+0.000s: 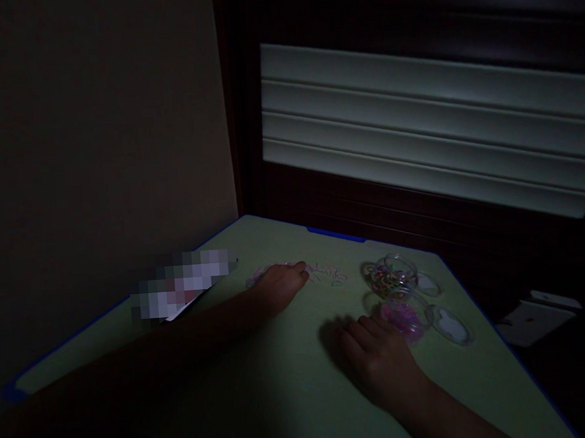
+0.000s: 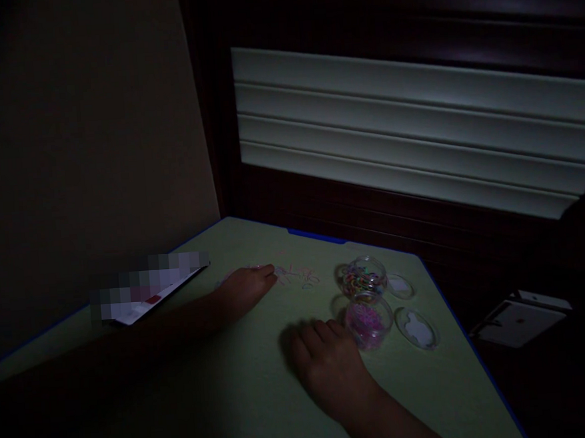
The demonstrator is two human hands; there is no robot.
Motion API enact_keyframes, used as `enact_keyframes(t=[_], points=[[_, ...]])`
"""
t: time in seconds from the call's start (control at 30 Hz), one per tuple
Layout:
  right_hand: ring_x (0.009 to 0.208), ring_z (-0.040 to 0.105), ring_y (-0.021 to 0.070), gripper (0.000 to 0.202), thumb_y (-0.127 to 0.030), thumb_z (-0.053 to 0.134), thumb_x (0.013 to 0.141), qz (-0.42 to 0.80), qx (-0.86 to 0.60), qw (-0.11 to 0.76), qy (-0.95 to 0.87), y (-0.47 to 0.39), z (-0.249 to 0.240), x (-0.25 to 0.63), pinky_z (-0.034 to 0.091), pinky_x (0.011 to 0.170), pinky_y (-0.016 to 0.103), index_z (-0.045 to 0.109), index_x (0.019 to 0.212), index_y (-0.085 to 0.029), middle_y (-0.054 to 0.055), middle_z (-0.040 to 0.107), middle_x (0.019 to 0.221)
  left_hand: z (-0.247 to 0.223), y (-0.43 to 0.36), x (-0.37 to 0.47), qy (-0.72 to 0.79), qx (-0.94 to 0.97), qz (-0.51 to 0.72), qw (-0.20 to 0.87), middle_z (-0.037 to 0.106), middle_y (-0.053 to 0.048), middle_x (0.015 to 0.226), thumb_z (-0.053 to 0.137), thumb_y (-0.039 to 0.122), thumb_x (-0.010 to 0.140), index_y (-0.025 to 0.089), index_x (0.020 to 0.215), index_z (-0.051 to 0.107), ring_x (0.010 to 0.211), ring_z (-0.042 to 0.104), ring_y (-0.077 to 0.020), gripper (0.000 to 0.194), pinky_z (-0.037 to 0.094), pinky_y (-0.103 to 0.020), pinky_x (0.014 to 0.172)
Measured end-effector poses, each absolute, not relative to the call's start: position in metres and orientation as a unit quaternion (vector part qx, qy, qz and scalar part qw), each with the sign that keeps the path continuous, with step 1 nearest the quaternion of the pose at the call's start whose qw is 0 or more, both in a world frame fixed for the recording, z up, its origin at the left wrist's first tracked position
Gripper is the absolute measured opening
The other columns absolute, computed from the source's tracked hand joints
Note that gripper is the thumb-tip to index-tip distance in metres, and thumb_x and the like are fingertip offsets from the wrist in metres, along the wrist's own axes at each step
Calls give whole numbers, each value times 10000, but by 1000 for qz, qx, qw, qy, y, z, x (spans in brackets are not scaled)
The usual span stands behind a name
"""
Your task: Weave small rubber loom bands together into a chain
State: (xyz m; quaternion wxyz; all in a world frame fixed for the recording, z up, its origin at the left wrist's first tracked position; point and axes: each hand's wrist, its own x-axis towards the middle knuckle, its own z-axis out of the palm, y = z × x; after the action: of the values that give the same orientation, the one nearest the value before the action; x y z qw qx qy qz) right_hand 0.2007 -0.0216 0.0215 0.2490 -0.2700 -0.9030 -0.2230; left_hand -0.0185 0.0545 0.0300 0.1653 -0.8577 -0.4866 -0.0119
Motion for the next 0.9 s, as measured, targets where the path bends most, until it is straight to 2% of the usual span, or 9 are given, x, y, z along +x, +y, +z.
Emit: enact_keyframes(t=[0.33,0.47,0.57,0.73,0.83,0.9], points=[[667,501,172,88,-129,517,811,-202,-285,231,-908,-18,19,202,333,619,308,581,866,-154,36,601,742,26,58,-23,-470,-862,-29,187,533,-79,941,372,147,877,148,927,545,723,577,-172,180,438,-284,594],[680,510,174,117,-133,506,815,-195,-292,229,-908,-17,19,203,337,632,313,589,895,-155,40,608,754,28,52,-20,-451,-877,-101,129,536,-57,925,351,181,898,154,917,546,778,560,-160,198,431,-273,669],[667,509,172,103,-151,505,822,-175,-307,243,-903,-17,18,204,336,623,308,598,868,-154,42,602,736,28,45,-13,-430,-878,-210,15,540,-33,900,366,205,896,162,886,548,815,539,-135,187,414,-245,730],[649,507,153,163,-207,456,867,-98,-354,287,-885,-16,19,206,351,613,279,605,823,-157,47,579,702,23,37,1,-451,-773,-366,-254,551,4,781,453,278,837,158,796,543,682,513,-104,156,401,-212,616],[663,520,150,179,-205,434,878,-51,-368,303,-878,-17,22,206,367,620,270,605,868,-153,49,580,717,18,34,9,-444,-699,-385,-407,549,16,717,513,320,787,151,789,550,589,487,-83,173,372,-193,522],[678,530,151,182,-201,425,878,-26,-374,312,-873,-17,23,206,380,629,268,599,889,-150,53,586,736,15,32,12,-449,-650,-356,-500,479,53,586,517,355,777,154,818,543,439,384,-57,207,284,-180,409]])
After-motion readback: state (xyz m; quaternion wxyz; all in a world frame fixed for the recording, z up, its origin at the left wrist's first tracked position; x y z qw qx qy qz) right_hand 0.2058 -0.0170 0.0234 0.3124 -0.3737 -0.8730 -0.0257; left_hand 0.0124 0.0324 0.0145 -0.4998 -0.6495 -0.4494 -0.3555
